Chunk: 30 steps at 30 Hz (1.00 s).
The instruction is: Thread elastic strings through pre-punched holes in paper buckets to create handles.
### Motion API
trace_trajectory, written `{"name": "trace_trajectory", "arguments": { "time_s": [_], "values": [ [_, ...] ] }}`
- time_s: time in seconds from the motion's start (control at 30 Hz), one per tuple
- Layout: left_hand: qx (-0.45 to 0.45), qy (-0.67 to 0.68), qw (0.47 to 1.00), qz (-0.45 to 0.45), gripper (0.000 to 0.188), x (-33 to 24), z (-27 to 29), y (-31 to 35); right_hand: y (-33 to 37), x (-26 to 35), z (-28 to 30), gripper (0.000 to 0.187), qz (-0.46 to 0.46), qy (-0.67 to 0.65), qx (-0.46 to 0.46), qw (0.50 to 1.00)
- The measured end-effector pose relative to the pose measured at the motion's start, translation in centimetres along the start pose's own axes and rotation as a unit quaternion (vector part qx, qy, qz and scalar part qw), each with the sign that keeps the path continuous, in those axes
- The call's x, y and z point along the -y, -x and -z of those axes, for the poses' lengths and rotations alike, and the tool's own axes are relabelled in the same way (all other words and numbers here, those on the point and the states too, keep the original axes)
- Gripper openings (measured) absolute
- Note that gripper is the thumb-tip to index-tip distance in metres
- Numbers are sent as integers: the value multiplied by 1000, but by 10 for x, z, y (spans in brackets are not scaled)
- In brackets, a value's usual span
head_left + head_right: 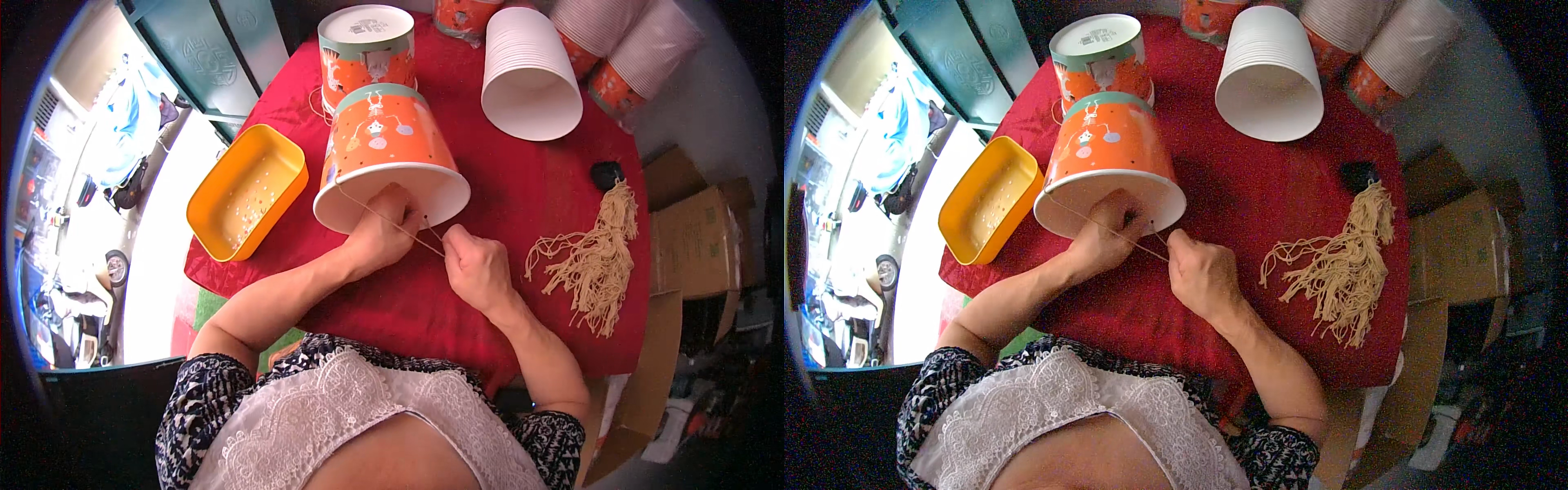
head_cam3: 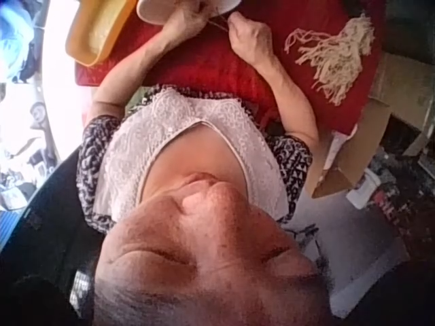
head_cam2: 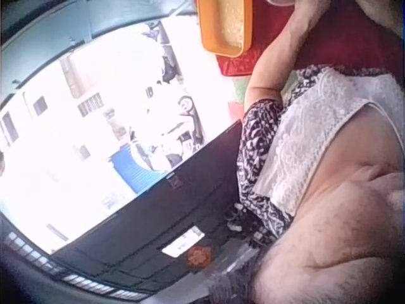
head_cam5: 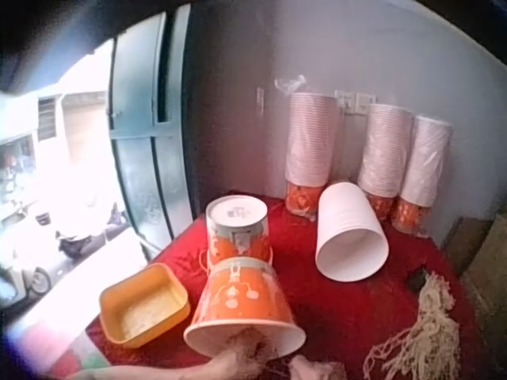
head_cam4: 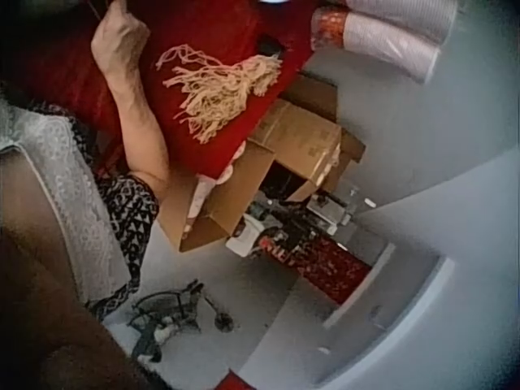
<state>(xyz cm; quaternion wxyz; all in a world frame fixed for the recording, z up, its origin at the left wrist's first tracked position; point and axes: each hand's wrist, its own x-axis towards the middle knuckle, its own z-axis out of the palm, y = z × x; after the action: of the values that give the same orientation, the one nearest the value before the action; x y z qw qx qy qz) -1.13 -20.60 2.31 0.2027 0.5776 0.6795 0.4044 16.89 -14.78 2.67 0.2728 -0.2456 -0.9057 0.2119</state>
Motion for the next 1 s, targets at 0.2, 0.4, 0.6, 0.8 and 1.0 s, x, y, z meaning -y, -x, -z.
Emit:
{"name": "trace_trajectory", "arguments": {
  "time_s": [0.2,0.4,0.6,0.8,1.0],
  "values": [
    [-49,15,999,-14,14,-7,-1,0,-1,-7,5,9,34,4,-28,999],
    [-20,-4,995,-93,14,8,-4,-1,-14,4,21,34,-59,4,-179,982],
    [70,-31,992,-96,14,6,1,-4,-31,-14,6,26,-80,-123,-106,983],
    [-61,-30,950,-305,20,-22,16,37,-25,-13,8,35,-111,-143,-141,973],
    [192,27,977,-84,44,-95,158,79,-17,-18,40,40,-57,-141,-212,965]
  ]
}}
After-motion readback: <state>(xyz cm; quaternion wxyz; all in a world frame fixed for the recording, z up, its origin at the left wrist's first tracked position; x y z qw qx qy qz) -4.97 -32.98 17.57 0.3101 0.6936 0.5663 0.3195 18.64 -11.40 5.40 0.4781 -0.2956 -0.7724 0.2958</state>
